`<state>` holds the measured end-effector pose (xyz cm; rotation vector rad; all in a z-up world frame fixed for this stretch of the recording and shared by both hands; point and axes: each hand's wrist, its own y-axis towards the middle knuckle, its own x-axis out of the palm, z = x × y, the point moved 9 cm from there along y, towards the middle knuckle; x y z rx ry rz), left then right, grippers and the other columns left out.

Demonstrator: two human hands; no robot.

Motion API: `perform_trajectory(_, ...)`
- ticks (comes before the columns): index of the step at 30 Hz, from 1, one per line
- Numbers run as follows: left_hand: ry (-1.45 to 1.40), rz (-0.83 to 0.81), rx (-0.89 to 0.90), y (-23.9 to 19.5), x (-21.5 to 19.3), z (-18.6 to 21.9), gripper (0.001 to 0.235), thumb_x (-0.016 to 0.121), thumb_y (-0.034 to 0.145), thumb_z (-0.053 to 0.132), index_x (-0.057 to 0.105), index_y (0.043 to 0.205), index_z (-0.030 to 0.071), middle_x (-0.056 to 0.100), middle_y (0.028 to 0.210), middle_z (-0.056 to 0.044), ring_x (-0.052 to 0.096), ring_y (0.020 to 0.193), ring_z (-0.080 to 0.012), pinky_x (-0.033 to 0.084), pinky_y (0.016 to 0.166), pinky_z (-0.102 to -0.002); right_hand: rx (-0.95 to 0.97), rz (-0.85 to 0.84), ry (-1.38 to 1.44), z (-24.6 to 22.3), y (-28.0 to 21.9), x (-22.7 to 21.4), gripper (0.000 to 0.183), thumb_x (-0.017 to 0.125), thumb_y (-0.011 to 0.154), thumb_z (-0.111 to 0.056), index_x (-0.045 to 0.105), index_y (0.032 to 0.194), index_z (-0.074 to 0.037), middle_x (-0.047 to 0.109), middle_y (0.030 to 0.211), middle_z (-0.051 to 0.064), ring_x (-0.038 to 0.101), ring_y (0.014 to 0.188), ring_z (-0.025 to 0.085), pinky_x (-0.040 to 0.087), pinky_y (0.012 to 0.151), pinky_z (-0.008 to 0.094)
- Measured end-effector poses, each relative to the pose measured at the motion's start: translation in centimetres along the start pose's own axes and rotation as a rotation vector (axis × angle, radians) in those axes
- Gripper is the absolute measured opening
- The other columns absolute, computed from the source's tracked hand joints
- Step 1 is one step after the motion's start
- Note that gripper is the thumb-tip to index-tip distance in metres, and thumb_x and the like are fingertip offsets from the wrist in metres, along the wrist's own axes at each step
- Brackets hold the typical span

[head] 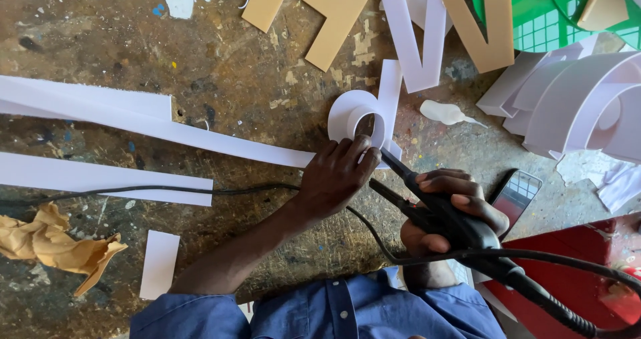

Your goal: Fabricating a 3D sign letter by heating a plastic strip with a heat gun and gluing it to the letter's edge.

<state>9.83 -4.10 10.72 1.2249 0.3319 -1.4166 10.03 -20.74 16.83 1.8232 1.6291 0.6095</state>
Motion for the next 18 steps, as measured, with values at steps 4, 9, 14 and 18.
perform_trajectory(4,0.000,-0.016,-0.005,-0.2,0.5,-0.1,0.016,0.073,0.096,-0.004,0.068,0.108,0.006,0.060,0.109,-0.012,0.071,0.082,-0.0273,0.050,0.066,-0.039,-0.009,0.006,0.004,0.1,-0.3,-0.2,0.066,0.067,0.107,-0.068,0.049,0.122,-0.006,0.067,0.085,0.019,0.073,0.079,0.036,0.059,0.077,0.047)
perform_trajectory(9,-0.104,-0.095,-0.030,-0.8,2.0,-0.5,0.031,0.075,0.092,-0.009,0.066,0.119,0.003,0.061,0.118,-0.016,0.071,0.085,-0.0325,0.053,0.068,-0.042,0.027,0.029,-0.016,-0.5,0.0,0.6,0.068,0.070,0.104,-0.067,0.052,0.120,-0.003,0.067,0.084,0.022,0.073,0.077,0.038,0.059,0.075,0.048)
perform_trajectory(14,-0.193,-0.174,-0.087,-0.7,1.7,-0.8,0.039,0.075,0.090,-0.011,0.062,0.125,0.001,0.059,0.123,-0.018,0.073,0.091,-0.0354,0.056,0.072,-0.044,0.020,0.056,-0.021,-0.3,-0.5,0.4,0.067,0.069,0.105,-0.067,0.050,0.120,-0.005,0.065,0.082,0.021,0.071,0.077,0.038,0.057,0.074,0.047)
perform_trajectory(18,-0.231,-0.206,-0.106,-0.9,2.0,-0.9,0.043,0.073,0.091,-0.015,0.059,0.130,0.000,0.057,0.126,-0.020,0.074,0.097,-0.0380,0.057,0.075,-0.046,0.050,0.031,-0.025,-0.4,-0.2,0.4,0.068,0.067,0.106,-0.070,0.049,0.121,-0.006,0.065,0.084,0.019,0.071,0.079,0.036,0.058,0.077,0.046)
